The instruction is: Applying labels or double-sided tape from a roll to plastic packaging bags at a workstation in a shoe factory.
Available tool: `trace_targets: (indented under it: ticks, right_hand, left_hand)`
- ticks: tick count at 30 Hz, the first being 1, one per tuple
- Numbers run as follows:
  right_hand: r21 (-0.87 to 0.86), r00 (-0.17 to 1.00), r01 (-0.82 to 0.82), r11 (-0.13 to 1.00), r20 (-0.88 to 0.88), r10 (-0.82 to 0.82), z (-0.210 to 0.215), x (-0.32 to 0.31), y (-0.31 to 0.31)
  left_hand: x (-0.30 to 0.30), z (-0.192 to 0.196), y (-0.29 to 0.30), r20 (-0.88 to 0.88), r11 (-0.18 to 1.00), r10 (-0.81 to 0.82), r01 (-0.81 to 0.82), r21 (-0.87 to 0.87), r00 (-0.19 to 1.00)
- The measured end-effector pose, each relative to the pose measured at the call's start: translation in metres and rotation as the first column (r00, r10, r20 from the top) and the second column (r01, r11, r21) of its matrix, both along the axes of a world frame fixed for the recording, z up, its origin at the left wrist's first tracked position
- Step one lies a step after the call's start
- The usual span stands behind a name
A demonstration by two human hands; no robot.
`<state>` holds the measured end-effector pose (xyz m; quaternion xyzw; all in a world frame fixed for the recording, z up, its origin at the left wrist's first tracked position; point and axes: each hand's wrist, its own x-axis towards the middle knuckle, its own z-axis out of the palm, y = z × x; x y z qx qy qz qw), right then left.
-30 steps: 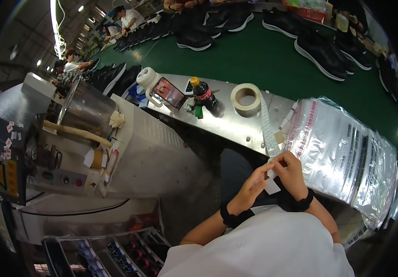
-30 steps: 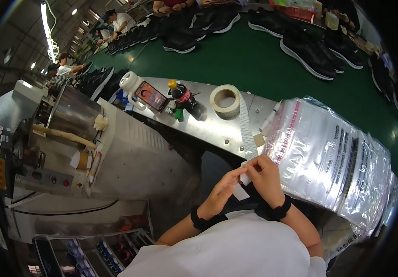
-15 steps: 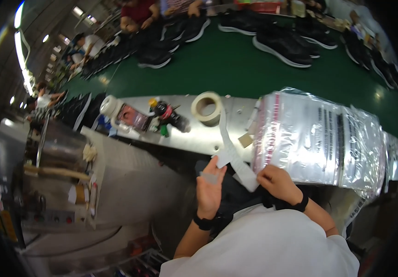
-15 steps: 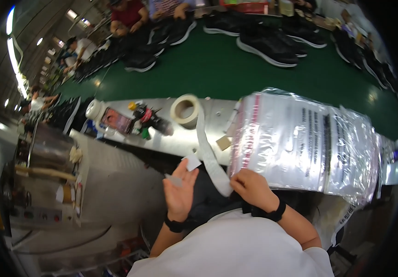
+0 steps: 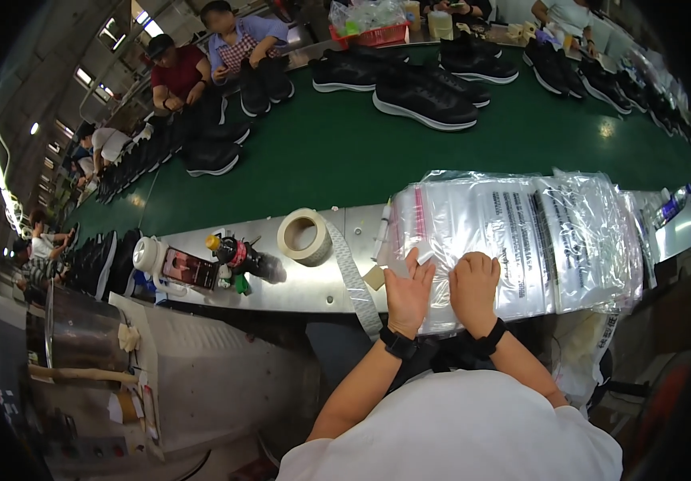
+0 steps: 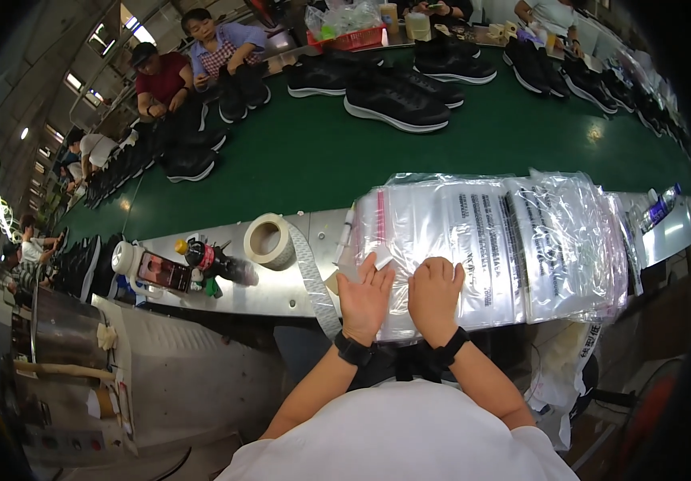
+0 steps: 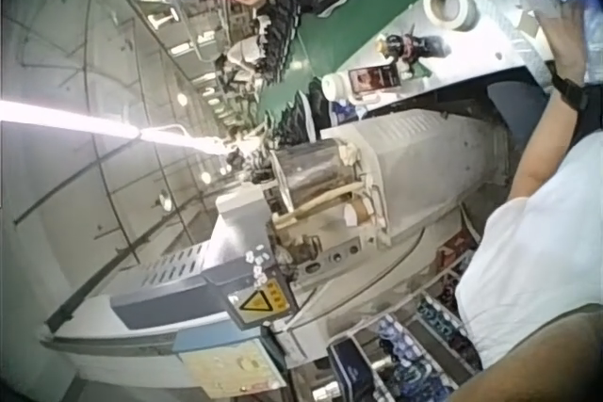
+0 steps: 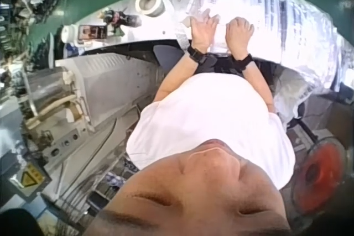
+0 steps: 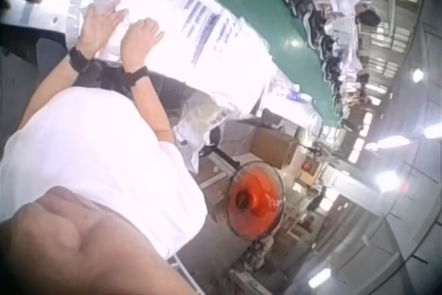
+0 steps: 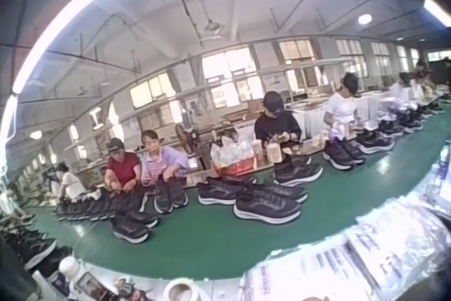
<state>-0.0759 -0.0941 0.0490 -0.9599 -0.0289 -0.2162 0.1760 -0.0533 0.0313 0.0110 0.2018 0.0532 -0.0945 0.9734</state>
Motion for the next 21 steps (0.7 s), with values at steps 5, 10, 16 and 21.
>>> trace_targets:
  ticks: [5,10,16,21]
  right_hand:
    - [0.254,0.999,0.007,0.967,-0.050,0.006,-0.009,0.000,-0.023]
    - [0.178,0.989,-0.093,0.980,0.133,0.070,0.016,0.004,0.010]
    - [0.080,0.995,-0.024,0.996,0.099,0.016,-0.012,0.001,-0.009]
    - [0.406,0.998,-0.051,0.912,0.063,0.028,0.006,-0.006,-0.015]
  left_hand:
    - [-0.006,0.009,0.009,0.022,0.994,-0.010,0.008,0.114,1.000]
    - [-0.014,0.003,0.015,0.050,0.991,-0.001,-0.005,0.132,0.999]
    - [-0.018,0.002,0.011,0.095,0.970,0.035,-0.057,0.235,0.995]
    - [-0.017,0.023,0.010,0.100,0.962,-0.090,0.061,0.267,0.991]
